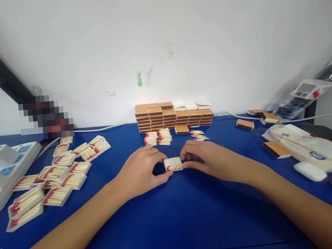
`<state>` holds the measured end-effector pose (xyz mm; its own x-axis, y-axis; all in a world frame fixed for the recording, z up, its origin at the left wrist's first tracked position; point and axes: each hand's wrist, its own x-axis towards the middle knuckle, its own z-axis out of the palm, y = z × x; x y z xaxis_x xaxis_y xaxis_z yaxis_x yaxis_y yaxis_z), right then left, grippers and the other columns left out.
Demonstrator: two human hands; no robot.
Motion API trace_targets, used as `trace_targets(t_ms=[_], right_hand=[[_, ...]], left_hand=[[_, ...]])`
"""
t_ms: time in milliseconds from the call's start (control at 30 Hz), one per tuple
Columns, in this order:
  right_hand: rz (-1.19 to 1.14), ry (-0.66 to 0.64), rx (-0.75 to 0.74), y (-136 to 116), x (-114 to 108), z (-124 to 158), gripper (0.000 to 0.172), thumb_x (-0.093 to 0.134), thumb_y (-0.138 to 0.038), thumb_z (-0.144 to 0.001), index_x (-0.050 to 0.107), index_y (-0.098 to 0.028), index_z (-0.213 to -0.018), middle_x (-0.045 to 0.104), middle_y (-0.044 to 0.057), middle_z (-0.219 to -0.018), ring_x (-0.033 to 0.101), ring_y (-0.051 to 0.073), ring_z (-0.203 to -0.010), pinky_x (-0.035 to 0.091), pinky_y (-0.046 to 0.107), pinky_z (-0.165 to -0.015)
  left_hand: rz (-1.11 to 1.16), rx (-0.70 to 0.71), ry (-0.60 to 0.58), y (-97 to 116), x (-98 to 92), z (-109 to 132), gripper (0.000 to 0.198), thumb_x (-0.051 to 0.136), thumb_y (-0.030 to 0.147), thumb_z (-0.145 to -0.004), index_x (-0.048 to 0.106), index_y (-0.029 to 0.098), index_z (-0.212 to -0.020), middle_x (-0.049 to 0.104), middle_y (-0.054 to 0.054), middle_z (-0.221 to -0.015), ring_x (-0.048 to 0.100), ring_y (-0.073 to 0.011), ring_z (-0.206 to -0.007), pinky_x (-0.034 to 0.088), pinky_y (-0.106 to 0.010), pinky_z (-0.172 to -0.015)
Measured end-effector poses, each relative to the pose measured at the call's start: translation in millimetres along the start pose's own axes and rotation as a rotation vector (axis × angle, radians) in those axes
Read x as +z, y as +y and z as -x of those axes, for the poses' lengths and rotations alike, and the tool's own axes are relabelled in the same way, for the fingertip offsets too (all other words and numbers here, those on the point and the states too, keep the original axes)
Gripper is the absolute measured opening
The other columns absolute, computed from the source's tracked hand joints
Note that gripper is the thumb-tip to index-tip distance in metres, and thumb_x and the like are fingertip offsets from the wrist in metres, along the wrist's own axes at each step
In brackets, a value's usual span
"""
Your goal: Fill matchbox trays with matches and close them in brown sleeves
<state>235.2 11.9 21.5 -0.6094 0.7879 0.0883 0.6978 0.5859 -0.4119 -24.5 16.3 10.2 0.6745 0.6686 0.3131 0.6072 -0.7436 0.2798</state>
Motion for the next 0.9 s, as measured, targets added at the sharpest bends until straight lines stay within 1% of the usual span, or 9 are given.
trace_targets(t_ms=[100, 200, 400, 567, 633, 700, 767, 800, 900], right_hand=[[-0.047, -0.013, 0.011, 1, 0, -1, 0.009, 0.06, -0.025, -0.103, 0.065, -0.023, -0.096, 0.07, 0.002, -0.094, 0.061, 0.018, -0.08, 0.042, 0.03, -0.07], [-0.059, 0.018, 0.003, -4, 5, -3, 0.011, 0.06, -0.024, -0.103, 0.065, -0.022, -0.093, 0.07, 0.002, -0.091, 0.06, 0.017, -0.078, 0.041, 0.03, -0.069], [-0.08, 0.076, 0.005, -10, 14, -3, 0.008, 0.062, -0.02, -0.1, 0.068, -0.022, -0.094, 0.065, 0.001, -0.087, 0.057, 0.015, -0.072, 0.04, 0.029, -0.065], [-0.108, 0.116, 0.002, -10, 14, -3, 0.007, 0.066, -0.026, -0.1, 0.07, -0.022, -0.096, 0.064, 0.001, -0.087, 0.058, 0.015, -0.073, 0.042, 0.029, -0.066], [-0.11, 0.116, -0.002, -11, 14, -3, 0.009, 0.064, -0.027, -0.101, 0.072, -0.022, -0.098, 0.064, 0.002, -0.089, 0.058, 0.014, -0.073, 0.042, 0.029, -0.066], [-0.125, 0.088, -0.015, -11, 14, -4, 0.013, 0.062, -0.027, -0.102, 0.074, -0.023, -0.098, 0.064, 0.002, -0.092, 0.057, 0.014, -0.071, 0.043, 0.028, -0.065], [-0.16, 0.089, -0.022, -7, 10, -5, 0.015, 0.061, -0.029, -0.101, 0.075, -0.023, -0.098, 0.065, 0.003, -0.091, 0.057, 0.014, -0.07, 0.044, 0.028, -0.064], [-0.17, 0.114, -0.015, -2, 6, -5, 0.016, 0.062, -0.031, -0.101, 0.075, -0.023, -0.096, 0.065, 0.003, -0.09, 0.058, 0.015, -0.071, 0.044, 0.028, -0.065], [-0.095, 0.235, 0.049, 28, -10, -7, 0.019, 0.063, -0.036, -0.099, 0.074, -0.022, -0.093, 0.067, 0.004, -0.086, 0.059, 0.017, -0.074, 0.046, 0.03, -0.068]], left_hand=[[0.009, -0.014, -0.004, -2, -1.5, 0, 0.022, 0.077, 0.036, -0.089, 0.072, 0.019, -0.103, 0.075, -0.005, -0.094, 0.066, -0.0241, -0.092, 0.053, -0.038, -0.082], [0.008, -0.016, 0.005, -2, -1.8, 0, 0.022, 0.076, 0.036, -0.089, 0.073, 0.02, -0.103, 0.074, -0.005, -0.093, 0.067, -0.0242, -0.092, 0.054, -0.037, -0.081], [0.018, -0.002, 0.024, -1, -0.5, 0, 0.024, 0.078, 0.039, -0.089, 0.072, 0.02, -0.103, 0.075, -0.005, -0.094, 0.067, -0.024, -0.092, 0.054, -0.038, -0.083], [0.029, -0.013, 0.002, 0, 0.0, 0, 0.022, 0.079, 0.038, -0.088, 0.072, 0.02, -0.099, 0.074, -0.004, -0.093, 0.067, -0.0238, -0.091, 0.053, -0.038, -0.082], [0.025, -0.008, 0.007, 0, -0.1, -1, 0.024, 0.078, 0.039, -0.089, 0.072, 0.02, -0.101, 0.074, -0.004, -0.093, 0.067, -0.0238, -0.091, 0.054, -0.038, -0.082], [0.02, -0.004, 0.014, 0, -0.1, 0, 0.024, 0.078, 0.04, -0.089, 0.072, 0.02, -0.102, 0.074, -0.005, -0.094, 0.067, -0.0238, -0.091, 0.054, -0.038, -0.082], [0.018, -0.003, 0.014, -1, -0.3, 0, 0.024, 0.078, 0.04, -0.089, 0.072, 0.02, -0.102, 0.074, -0.005, -0.093, 0.067, -0.0237, -0.091, 0.054, -0.038, -0.083], [0.017, -0.003, 0.012, -1, -0.4, 0, 0.024, 0.078, 0.04, -0.089, 0.072, 0.02, -0.102, 0.074, -0.004, -0.093, 0.067, -0.0237, -0.091, 0.054, -0.038, -0.083], [0.02, 0.001, 0.008, -3, -1.1, 1, 0.024, 0.077, 0.04, -0.09, 0.073, 0.021, -0.104, 0.075, -0.005, -0.095, 0.067, -0.0238, -0.093, 0.054, -0.038, -0.084]])
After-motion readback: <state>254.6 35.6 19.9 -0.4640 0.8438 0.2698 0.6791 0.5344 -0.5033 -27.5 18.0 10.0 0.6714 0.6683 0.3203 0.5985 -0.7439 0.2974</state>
